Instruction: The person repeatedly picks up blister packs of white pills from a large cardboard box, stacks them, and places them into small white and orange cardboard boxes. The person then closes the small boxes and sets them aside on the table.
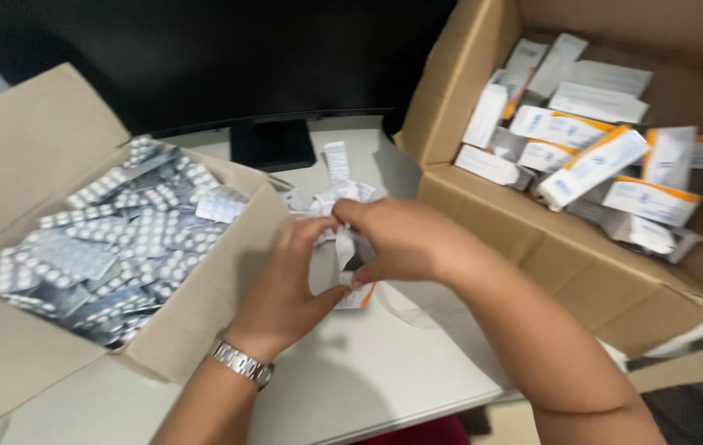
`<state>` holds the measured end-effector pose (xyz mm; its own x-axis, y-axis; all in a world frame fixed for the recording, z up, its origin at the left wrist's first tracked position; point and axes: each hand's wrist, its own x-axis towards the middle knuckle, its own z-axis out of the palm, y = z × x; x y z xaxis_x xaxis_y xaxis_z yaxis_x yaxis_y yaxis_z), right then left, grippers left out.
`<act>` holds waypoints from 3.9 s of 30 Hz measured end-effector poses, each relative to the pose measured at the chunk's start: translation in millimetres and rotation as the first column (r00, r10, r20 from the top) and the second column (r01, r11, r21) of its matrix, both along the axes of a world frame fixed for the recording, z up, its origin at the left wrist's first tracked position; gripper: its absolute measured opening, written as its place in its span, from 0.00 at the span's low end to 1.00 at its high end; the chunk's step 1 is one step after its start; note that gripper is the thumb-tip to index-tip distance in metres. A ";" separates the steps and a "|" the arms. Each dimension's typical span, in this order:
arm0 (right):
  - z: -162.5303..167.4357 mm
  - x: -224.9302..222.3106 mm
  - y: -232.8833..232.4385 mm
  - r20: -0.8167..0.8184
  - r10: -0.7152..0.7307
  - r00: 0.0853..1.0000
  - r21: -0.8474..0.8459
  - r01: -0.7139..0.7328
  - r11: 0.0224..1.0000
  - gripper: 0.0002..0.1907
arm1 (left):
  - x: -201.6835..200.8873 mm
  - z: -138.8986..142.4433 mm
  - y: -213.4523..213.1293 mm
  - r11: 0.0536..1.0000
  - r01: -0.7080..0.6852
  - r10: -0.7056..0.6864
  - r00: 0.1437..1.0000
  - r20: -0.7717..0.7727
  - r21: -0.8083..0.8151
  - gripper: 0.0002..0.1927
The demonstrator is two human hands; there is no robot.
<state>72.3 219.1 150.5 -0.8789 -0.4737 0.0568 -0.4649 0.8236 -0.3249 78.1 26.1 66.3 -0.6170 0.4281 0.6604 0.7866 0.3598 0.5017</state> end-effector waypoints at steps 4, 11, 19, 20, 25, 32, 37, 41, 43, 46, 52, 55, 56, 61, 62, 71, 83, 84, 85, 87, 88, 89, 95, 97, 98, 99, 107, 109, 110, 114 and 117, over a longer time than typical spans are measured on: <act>-48.0 -26.0 1.5 0.046 -0.022 0.999 -0.294 0.035 0.955 0.20 | -9.8 -14.3 1.1 0.999 -0.011 -0.009 0.837 0.547 0.033 0.41; -97.8 -71.8 36.1 0.264 0.168 0.950 -0.818 0.128 0.561 0.09 | -12.7 -24.5 -5.9 0.995 -0.021 0.040 0.976 0.213 -0.095 0.30; -112.1 -63.6 15.8 -0.095 0.034 0.995 -0.664 -0.089 0.742 0.07 | -16.9 -26.3 -8.2 0.990 -0.094 0.107 0.985 0.136 -0.103 0.23; -109.4 -61.8 13.5 -0.095 0.020 0.995 -0.656 -0.077 0.750 0.06 | -17.3 -25.2 -10.0 0.985 -0.126 0.145 0.973 0.180 -0.116 0.23; -98.6 -55.9 13.8 -0.126 0.115 0.985 -0.510 -0.164 0.844 0.22 | -23.3 -20.3 -14.8 0.988 -0.153 0.151 0.975 0.162 0.000 0.22; -116.4 -74.6 21.6 0.080 0.154 0.985 -0.394 -0.111 0.912 0.20 | -31.3 -26.6 -21.8 0.948 -0.252 0.305 0.891 0.336 -0.192 0.19; -122.5 -82.8 32.9 0.238 0.276 0.931 -0.466 -0.140 0.874 0.22 | -30.7 -30.3 -18.6 0.962 -0.161 0.245 0.863 0.443 -0.220 0.16; -121.6 -88.5 40.9 0.382 0.355 0.853 -0.529 -0.114 0.841 0.26 | -31.5 -31.7 -20.1 0.979 -0.092 0.165 0.885 0.436 -0.183 0.13; -124.1 -91.5 43.2 0.390 0.397 0.831 -0.594 -0.102 0.798 0.29 | -33.9 -35.2 -21.2 0.980 -0.068 0.146 0.889 0.434 -0.189 0.12; -130.4 -95.3 42.2 0.301 0.397 0.867 -0.575 -0.167 0.801 0.24 | -39.3 -44.5 -20.9 0.977 -0.061 0.152 0.873 0.464 -0.206 0.12; -133.9 -91.5 39.4 0.375 0.282 0.883 -0.495 -0.067 0.866 0.20 | -47.2 -52.9 -26.0 0.988 0.047 0.004 0.944 0.329 -0.148 0.14; -132.4 -88.1 33.5 0.410 0.369 0.834 -0.580 -0.073 0.811 0.20 | -44.4 -48.3 -26.8 0.973 0.075 0.025 0.906 0.422 -0.218 0.12; -131.1 -87.2 30.3 0.400 0.423 0.813 -0.620 -0.100 0.778 0.20 | -43.1 -46.1 -26.3 0.976 0.065 0.032 0.902 0.431 -0.208 0.12; -110.5 -73.2 30.4 0.327 0.278 0.903 -0.428 -0.121 0.896 0.23 | -36.2 -36.2 -22.4 0.979 -0.013 0.103 0.894 0.436 -0.204 0.11; -106.5 -69.9 28.9 0.277 0.261 0.925 -0.398 -0.136 0.907 0.23 | -34.8 -34.8 -21.2 0.987 -0.013 0.079 0.908 0.411 -0.159 0.10; -110.5 -61.3 6.5 0.164 0.182 0.969 -0.441 -0.093 0.892 0.31 | -7.6 -9.5 -23.0 0.896 -0.409 0.435 0.887 0.155 -0.174 0.22; -62.6 -76.2 -15.6 -0.191 0.276 0.942 -0.539 -0.336 0.772 0.42 | 17.3 0.0 -19.3 0.931 -0.288 0.344 0.898 -0.275 0.223 0.19; -49.5 -81.0 -23.6 -0.252 0.238 0.938 -0.465 -0.333 0.821 0.35 | 18.2 -1.1 -21.1 0.933 -0.256 0.328 0.893 -0.308 0.253 0.19; -37.5 -86.7 -34.6 -0.313 0.200 0.928 -0.392 -0.318 0.863 0.28 | 19.8 -1.9 -22.3 0.936 -0.232 0.310 0.900 -0.307 0.266 0.18; -23.4 -95.0 -69.3 -0.374 0.167 0.912 -0.324 -0.297 0.898 0.18 | 24.2 -3.5 -24.5 0.939 -0.184 0.273 0.913 -0.303 0.290 0.16; -19.9 -98.7 -93.6 -0.375 0.171 0.911 -0.328 -0.302 0.895 0.14 | 25.1 -3.6 -26.2 0.948 -0.127 0.232 0.902 -0.364 0.291 0.14; -16.8 -101.6 -119.6 -0.378 0.177 0.909 -0.332 -0.311 0.891 0.10 | 25.9 -3.5 -28.3 0.955 -0.070 0.193 0.885 -0.425 0.287 0.12; -15.0 -94.8 -257.0 -0.247 0.295 0.923 -0.046 -0.315 0.948 0.22 | 31.2 -3.1 -41.8 0.935 -0.030 0.209 0.852 -0.480 0.354 0.12; -18.6 -91.0 -277.5 -0.218 0.316 0.924 0.054 -0.312 0.949 0.29 | 28.4 -2.4 -45.7 0.918 -0.047 0.242 0.854 -0.461 0.395 0.11; -21.0 -90.2 -282.8 -0.199 0.325 0.924 0.103 -0.310 0.945 0.32 | 26.3 -2.0 -47.1 0.914 -0.055 0.247 0.861 -0.445 0.402 0.11; -23.0 -90.9 -285.2 -0.205 0.325 0.923 0.080 -0.315 0.946 0.32 | 25.1 -2.0 -48.6 0.910 -0.063 0.253 0.869 -0.426 0.411 0.11; -3.5 -114.0 -226.8 -0.045 0.328 0.943 -0.478 -0.309 0.822 0.13 | 8.2 -2.9 -57.8 0.747 -0.269 0.582 0.707 -0.403 0.608 0.23; 3.3 -111.6 -197.6 -0.042 0.262 0.964 -0.628 -0.230 0.744 0.10 | 0.8 -2.0 -60.3 0.588 -0.350 0.705 0.664 -0.250 0.729 0.36; 4.9 -108.3 -184.0 -0.032 0.241 0.970 -0.707 -0.192 0.680 0.10 | -2.6 -1.3 -61.6 0.488 -0.393 0.724 0.681 -0.110 0.779 0.43; -2.0 -93.4 -151.4 0.026 0.397 0.917 -0.899 -0.152 0.410 0.07 | -19.7 5.0 -78.0 0.260 -0.232 0.344 0.929 0.135 0.937 0.37; -16.9 -85.5 -150.2 0.053 0.478 0.877 -0.879 -0.186 0.439 0.09 | -24.8 10.6 -85.4 0.237 -0.188 0.049 0.982 0.182 0.953 0.31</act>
